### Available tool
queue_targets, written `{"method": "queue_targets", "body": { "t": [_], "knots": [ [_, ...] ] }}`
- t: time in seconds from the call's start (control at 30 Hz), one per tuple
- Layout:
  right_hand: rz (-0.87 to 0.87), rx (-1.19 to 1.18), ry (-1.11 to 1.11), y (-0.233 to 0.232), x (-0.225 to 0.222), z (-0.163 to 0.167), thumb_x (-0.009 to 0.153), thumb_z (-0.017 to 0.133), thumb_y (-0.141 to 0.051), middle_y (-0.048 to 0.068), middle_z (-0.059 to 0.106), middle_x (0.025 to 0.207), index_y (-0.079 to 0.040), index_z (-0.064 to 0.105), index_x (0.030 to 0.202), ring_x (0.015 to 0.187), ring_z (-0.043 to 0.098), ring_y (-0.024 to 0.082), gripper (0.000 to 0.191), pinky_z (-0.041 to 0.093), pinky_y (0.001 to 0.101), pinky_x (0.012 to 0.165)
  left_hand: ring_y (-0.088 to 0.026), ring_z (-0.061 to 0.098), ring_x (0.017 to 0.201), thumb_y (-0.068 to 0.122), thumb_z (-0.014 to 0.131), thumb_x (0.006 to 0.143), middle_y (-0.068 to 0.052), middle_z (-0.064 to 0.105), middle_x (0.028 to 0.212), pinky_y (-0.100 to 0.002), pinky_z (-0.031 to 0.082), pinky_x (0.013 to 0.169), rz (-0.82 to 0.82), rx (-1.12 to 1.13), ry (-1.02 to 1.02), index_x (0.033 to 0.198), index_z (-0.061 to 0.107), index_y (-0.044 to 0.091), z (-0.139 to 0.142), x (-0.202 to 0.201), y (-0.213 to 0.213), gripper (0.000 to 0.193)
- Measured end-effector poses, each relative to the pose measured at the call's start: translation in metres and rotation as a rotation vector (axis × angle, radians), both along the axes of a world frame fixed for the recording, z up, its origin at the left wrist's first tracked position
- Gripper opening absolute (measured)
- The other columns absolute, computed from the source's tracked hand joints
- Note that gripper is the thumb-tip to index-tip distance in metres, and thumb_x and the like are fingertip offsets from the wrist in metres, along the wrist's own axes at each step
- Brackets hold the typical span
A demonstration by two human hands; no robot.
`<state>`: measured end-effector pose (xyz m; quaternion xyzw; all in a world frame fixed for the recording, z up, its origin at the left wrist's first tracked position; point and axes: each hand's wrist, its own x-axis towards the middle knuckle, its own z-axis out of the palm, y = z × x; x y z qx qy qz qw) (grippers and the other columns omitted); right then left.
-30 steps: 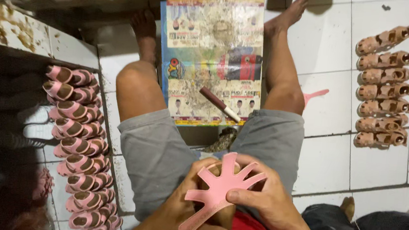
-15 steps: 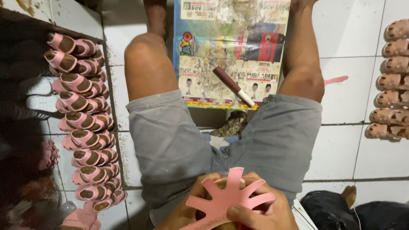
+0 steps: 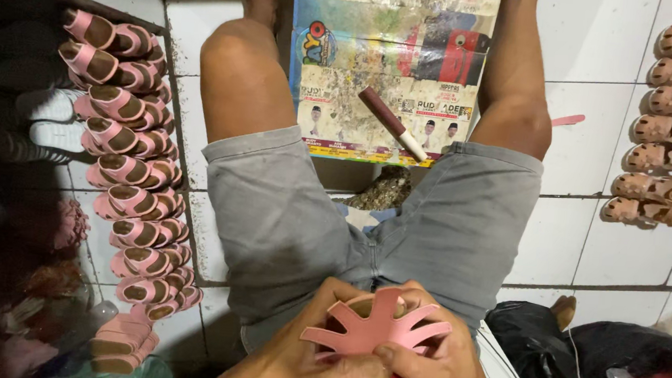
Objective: The person assembles pink sandals by attaching straps to the sole using a cylindrical tool. They repeatedly press the tool onto the strap attachment points, then place the finished sandal aside and pick up another sole to continue the process.
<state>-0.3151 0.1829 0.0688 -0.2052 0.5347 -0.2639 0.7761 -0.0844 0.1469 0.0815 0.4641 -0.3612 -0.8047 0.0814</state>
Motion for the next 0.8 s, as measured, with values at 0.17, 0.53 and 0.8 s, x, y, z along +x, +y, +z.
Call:
{"method": "queue_targets", "body": {
  "t": [0.17, 0.53, 0.8],
  "knots": [
    [0.005, -0.184, -0.012, 0.002, -0.003, -0.009, 0.085, 0.078, -0.008, 0.011, 0.058, 0.118, 0.002, 0.065, 0.105, 0.113, 0.057, 0.02, 0.026, 0.044, 0.0347, 0.098, -0.009, 0.059, 0.104, 0.033, 0.08, 0.089, -0.005, 0.061, 0.113, -0.03, 0.052, 0.087, 0.176, 0.014, 0.198, 0.132, 0.055, 0.003, -0.026, -0.011, 0.018, 0.058],
    [0.074, 0.018, -0.04, -0.01, -0.002, -0.012, 0.079, 0.079, -0.018, 0.009, 0.068, 0.12, 0.003, 0.064, 0.127, 0.111, 0.063, 0.018, 0.055, 0.048, 0.0345, 0.098, -0.013, 0.062, 0.114, 0.029, 0.082, 0.086, -0.006, 0.063, 0.122, -0.033, 0.054, 0.097, 0.164, -0.057, 0.108, 0.134, 0.05, 0.005, -0.03, -0.008, 0.022, 0.062],
    [0.073, 0.076, -0.056, -0.004, -0.002, -0.015, 0.08, 0.078, -0.021, 0.01, 0.069, 0.124, 0.002, 0.058, 0.135, 0.114, 0.064, 0.018, 0.063, 0.049, 0.0354, 0.1, -0.012, 0.059, 0.116, 0.026, 0.076, 0.088, -0.005, 0.062, 0.121, -0.033, 0.051, 0.099, 0.226, 0.19, 0.132, 0.132, 0.052, 0.006, -0.021, -0.006, 0.017, 0.054]
  ]
}}
